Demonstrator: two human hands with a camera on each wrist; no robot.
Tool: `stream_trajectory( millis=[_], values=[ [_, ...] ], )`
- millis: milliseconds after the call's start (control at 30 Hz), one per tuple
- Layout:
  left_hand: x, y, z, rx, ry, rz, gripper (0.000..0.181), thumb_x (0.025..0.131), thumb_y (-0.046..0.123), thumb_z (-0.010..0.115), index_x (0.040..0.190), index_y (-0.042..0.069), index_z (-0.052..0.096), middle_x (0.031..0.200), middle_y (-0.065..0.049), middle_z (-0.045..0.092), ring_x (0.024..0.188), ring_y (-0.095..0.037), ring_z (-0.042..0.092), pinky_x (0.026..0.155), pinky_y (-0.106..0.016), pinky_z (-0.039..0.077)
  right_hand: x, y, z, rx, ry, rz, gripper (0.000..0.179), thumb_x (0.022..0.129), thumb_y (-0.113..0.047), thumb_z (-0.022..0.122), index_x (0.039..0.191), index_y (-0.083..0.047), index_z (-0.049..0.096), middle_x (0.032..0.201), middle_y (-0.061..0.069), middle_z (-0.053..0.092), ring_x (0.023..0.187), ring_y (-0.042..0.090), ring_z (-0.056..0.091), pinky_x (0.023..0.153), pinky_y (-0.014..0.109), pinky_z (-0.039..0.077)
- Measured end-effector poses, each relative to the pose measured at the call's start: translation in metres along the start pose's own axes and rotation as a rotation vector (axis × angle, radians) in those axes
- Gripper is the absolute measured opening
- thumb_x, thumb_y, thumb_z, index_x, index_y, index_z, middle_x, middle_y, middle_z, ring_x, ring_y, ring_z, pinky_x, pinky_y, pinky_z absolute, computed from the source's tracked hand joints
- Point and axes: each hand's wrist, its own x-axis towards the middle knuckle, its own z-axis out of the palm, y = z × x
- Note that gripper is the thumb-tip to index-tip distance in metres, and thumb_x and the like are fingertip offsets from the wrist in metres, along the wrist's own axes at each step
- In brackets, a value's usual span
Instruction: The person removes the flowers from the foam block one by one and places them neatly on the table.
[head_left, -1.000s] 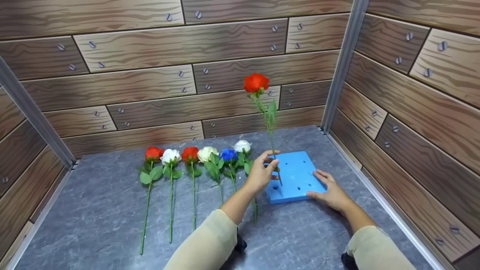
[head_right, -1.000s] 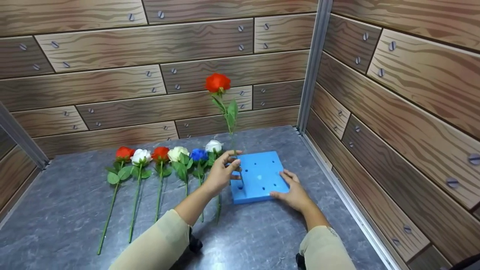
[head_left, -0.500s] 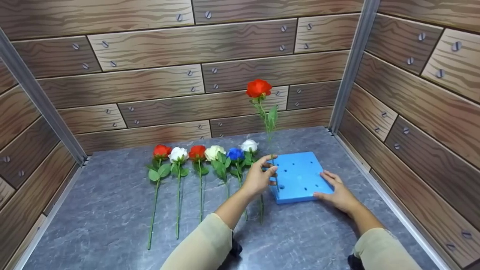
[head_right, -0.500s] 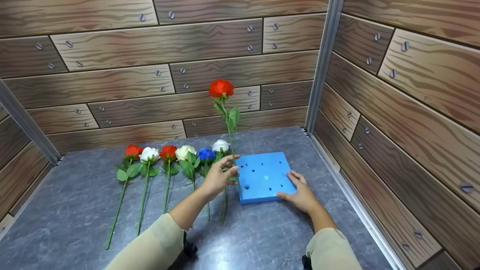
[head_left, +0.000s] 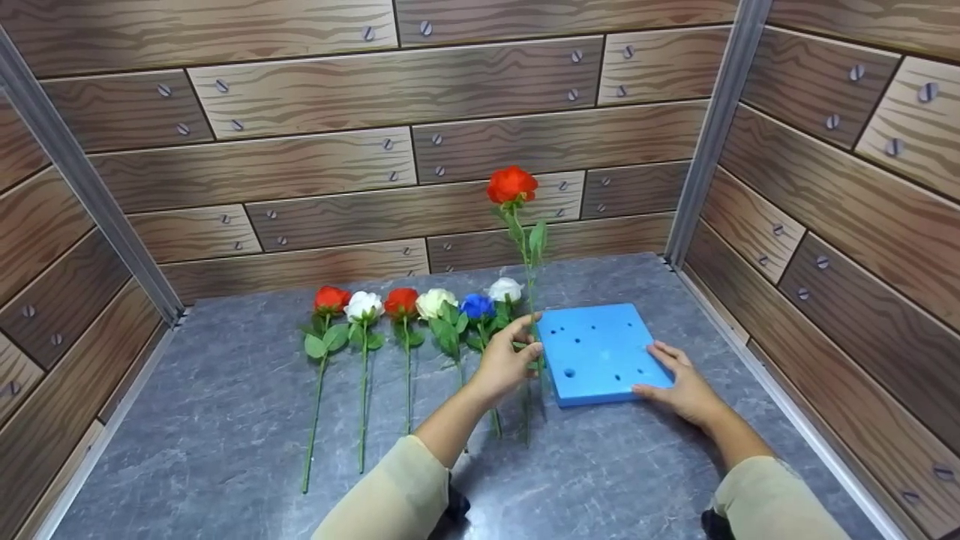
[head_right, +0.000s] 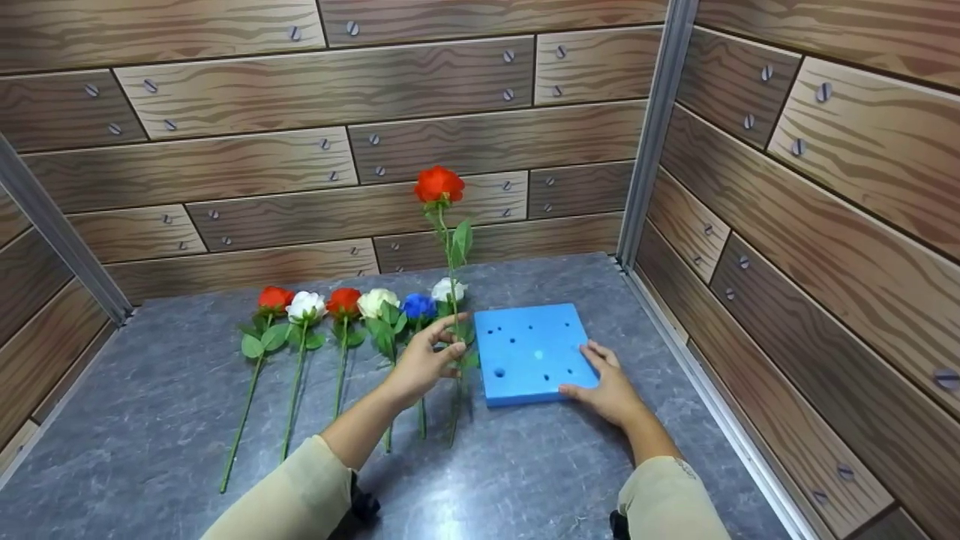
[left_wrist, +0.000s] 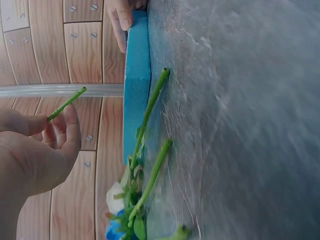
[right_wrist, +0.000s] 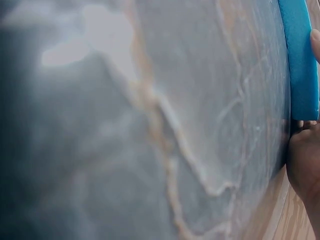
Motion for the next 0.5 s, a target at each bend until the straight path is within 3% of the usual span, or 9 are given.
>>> stream_trajectory(
  millis=[233, 500],
  values=[
    [-0.009, 0.001, -0.012, -0.002, 0.016, -0.031, 0.052, 0.101, 0.013, 0.059, 0.146, 0.036, 0.048, 0.111, -0.006, 0.055, 0.107, -0.035, 0.063, 0.077, -0.046, 0.063, 0.000, -0.001, 0.000, -0.011, 0.000, -0.018, 0.099, 0.085, -0.045, 0.079, 0.159, -0.007, 0.027, 0.166, 0.021, 0.012, 0.152, 0.052, 0.010, 0.117, 0.075, 0.015],
    [-0.020, -0.005, -0.023, -0.010, 0.023, -0.032, 0.050, 0.101, 0.013, 0.060, 0.143, 0.038, 0.050, 0.108, -0.005, 0.054, 0.096, -0.023, 0.062, 0.075, -0.045, 0.063, 0.001, -0.003, -0.001, -0.048, -0.004, -0.021, 0.100, 0.084, -0.047, 0.079, 0.159, -0.006, 0.027, 0.166, 0.021, 0.013, 0.151, 0.054, 0.010, 0.117, 0.075, 0.015]
  ],
)
